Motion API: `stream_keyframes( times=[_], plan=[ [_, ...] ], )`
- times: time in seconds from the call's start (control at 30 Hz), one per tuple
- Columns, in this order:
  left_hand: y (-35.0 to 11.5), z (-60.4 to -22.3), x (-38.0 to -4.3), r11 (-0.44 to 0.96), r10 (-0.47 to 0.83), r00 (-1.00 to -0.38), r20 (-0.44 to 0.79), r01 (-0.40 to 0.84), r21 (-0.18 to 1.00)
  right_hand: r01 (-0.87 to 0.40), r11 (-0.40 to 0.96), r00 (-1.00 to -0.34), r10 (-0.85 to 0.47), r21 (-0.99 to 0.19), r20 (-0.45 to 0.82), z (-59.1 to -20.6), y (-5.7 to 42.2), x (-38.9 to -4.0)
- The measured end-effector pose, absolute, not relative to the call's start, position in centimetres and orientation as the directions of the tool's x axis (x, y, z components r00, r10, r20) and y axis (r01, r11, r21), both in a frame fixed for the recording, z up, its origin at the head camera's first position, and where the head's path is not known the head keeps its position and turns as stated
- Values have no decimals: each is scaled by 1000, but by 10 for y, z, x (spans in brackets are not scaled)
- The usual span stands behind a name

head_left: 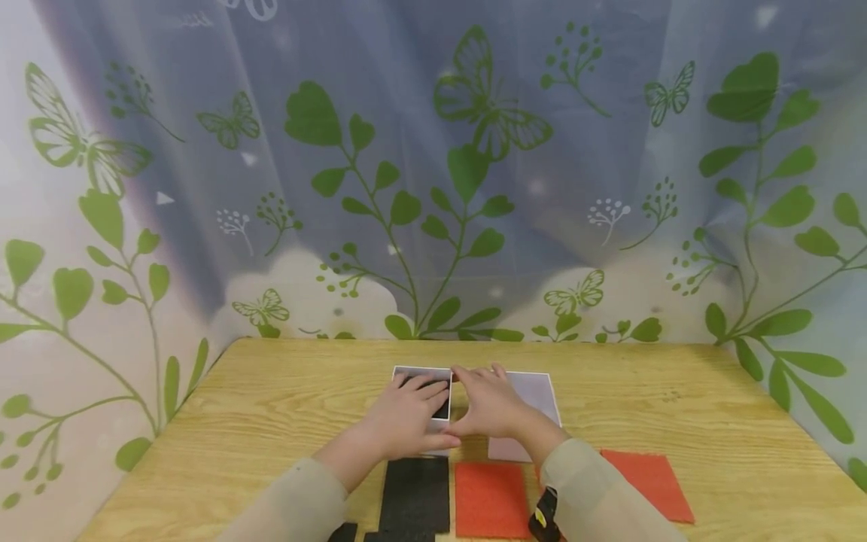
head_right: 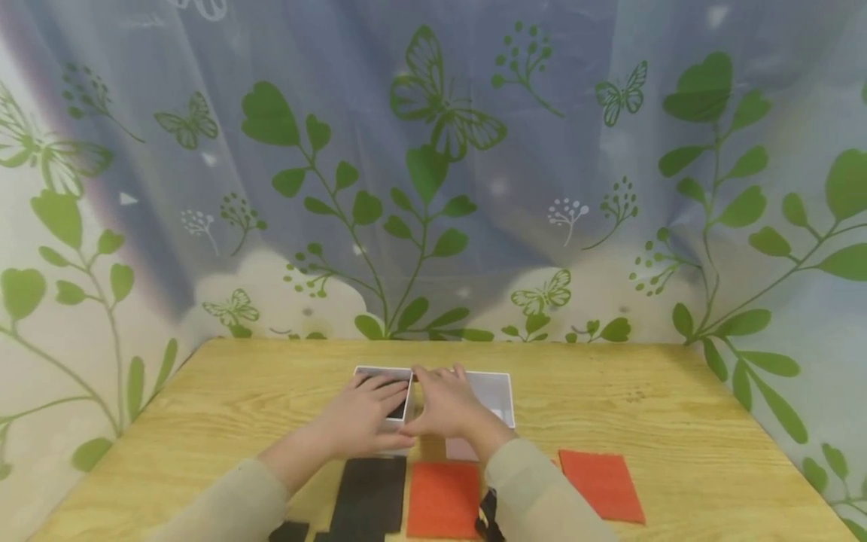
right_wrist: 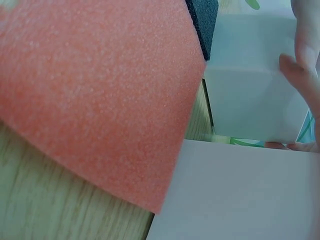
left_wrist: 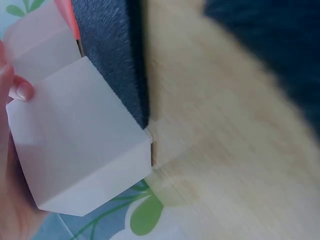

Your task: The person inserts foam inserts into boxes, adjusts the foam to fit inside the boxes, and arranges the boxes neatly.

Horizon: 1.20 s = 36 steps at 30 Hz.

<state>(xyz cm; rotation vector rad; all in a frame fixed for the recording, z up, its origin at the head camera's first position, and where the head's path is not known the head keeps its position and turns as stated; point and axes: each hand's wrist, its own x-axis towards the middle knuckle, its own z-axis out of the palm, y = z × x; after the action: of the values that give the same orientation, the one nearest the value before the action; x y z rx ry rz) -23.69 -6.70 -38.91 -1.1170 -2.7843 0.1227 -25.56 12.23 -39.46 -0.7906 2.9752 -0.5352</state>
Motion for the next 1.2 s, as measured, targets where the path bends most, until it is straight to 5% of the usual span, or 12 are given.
stream_keyframes(
  times=[0.23, 0.43, 1.2],
  plan=[
    [-82, -389, -226, 668, 738, -638, 223, 737, -103, -475, 809, -874, -481, -345, 74, -393, 120, -255],
    [-83, -389, -224, 672, 720, -656, 226, 741, 9, -460, 821, -882, -467, -339, 66, -392, 121, -256],
    [-113, -386, -179, 666, 723, -658, 211, 745, 44, -473, 808, -875, -477, -351, 80, -390, 121, -252]
  ],
)
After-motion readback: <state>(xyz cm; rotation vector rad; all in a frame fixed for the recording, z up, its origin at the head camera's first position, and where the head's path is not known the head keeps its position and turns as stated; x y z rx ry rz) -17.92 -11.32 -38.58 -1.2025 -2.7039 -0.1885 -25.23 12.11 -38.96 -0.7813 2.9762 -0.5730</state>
